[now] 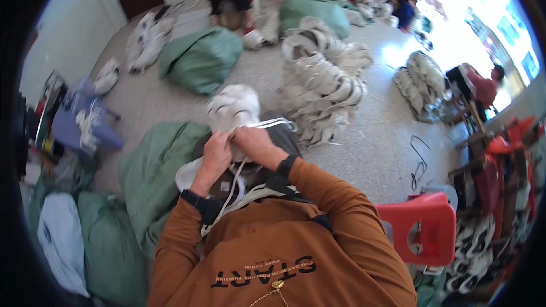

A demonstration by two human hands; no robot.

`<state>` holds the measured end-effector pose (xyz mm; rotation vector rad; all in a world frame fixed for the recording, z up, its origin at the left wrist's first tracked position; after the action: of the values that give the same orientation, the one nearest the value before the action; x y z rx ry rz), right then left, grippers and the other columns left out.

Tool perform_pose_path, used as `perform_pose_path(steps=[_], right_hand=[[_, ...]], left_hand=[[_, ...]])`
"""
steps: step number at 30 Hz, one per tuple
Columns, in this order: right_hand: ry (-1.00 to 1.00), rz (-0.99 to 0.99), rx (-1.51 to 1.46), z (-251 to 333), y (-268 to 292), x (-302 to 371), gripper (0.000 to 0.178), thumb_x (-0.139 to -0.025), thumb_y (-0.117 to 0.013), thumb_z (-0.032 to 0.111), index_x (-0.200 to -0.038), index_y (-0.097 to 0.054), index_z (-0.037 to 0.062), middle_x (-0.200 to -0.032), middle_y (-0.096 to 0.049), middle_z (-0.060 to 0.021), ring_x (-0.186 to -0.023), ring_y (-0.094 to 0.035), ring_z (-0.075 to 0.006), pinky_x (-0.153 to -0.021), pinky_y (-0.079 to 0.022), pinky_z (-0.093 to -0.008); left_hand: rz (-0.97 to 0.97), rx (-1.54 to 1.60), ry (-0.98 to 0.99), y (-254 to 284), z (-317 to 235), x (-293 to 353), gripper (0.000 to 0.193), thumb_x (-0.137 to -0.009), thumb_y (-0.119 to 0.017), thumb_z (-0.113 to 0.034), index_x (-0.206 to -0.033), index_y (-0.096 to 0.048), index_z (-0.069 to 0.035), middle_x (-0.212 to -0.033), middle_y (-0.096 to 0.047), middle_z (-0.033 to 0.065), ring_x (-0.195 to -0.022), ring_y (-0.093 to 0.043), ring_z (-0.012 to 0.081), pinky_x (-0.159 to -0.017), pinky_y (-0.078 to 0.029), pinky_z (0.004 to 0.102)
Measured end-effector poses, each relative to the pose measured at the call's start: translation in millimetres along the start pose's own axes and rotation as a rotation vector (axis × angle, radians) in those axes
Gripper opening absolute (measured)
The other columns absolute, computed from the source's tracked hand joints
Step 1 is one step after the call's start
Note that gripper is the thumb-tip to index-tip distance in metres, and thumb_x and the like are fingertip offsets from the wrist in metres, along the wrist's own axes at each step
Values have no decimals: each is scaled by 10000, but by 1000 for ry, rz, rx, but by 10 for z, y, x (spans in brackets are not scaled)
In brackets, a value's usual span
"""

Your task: Insert white laces into the eyelets of a white athletic shoe.

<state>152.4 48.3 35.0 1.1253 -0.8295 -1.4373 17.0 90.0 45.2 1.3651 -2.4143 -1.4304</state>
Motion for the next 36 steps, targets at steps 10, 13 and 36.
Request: perform_pose_path(steps=[10, 13, 36], right_hand=[[30, 339, -457, -167, 541, 855, 215, -931, -606, 209, -852, -573, 12, -722, -590, -230, -687, -573, -447, -616, -460, -492], [-548, 255, -407, -1575, 561, 1615, 197, -910, -585, 177, -898, -616, -16, -770, -639, -230, -690, -605, -405, -631, -478, -468], [-112, -144, -420, -455, 236, 377, 291, -960, -597, 279, -857, -549, 11, -743, -631, -203, -741, -618, -440, -648, -473, -498]], left_hand=[[-97, 243, 168, 64, 212, 183, 98, -843, -617, -39, -937, -607, -15, -887, -620, 163, -825, -635, 360, -745, -517, 442], [-168, 206, 110, 62, 193, 178, 95, -838, -641, -35, -923, -607, -11, -854, -624, 141, -748, -652, 306, -686, -532, 398], [279, 110, -244, 188, -94, -173, 142, -834, -635, -29, -976, -639, -14, -938, -564, 148, -804, -617, 314, -724, -499, 382]])
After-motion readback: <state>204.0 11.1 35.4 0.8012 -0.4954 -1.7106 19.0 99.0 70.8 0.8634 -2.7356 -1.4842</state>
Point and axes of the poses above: each hand's wrist, its own x-axis away from the middle knuckle, its own y-axis out of the back of the hand, z = x × y, the point moved 3 cm from there along -x, towards the middle knuckle
